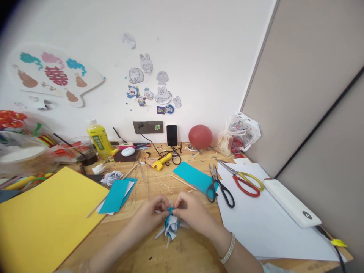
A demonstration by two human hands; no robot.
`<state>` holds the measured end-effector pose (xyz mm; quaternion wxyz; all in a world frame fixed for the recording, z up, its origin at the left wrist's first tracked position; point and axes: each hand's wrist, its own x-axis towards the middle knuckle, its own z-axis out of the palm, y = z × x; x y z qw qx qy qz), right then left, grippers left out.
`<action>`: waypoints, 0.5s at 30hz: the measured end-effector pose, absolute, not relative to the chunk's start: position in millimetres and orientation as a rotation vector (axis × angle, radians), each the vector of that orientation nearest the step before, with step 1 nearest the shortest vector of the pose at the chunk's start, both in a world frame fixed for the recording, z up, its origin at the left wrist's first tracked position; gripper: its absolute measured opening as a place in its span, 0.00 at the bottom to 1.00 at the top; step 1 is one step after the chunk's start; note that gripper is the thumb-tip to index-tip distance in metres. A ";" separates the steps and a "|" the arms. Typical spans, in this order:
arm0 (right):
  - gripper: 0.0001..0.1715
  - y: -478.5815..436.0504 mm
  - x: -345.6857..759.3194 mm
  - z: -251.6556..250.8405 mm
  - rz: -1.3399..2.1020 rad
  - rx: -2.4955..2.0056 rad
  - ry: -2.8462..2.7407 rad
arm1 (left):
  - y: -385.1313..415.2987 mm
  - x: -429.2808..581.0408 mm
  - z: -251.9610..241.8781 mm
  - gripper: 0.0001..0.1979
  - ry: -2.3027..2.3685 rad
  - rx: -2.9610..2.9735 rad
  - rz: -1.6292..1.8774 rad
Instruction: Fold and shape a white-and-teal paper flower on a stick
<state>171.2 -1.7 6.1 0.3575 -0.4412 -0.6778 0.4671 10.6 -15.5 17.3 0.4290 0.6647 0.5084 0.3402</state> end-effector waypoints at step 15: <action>0.09 -2.6 174.0 13.3 1.156 -1.058 -1.881 | -11.3 1.6 17.4 0.12 1.038 1.341 0.846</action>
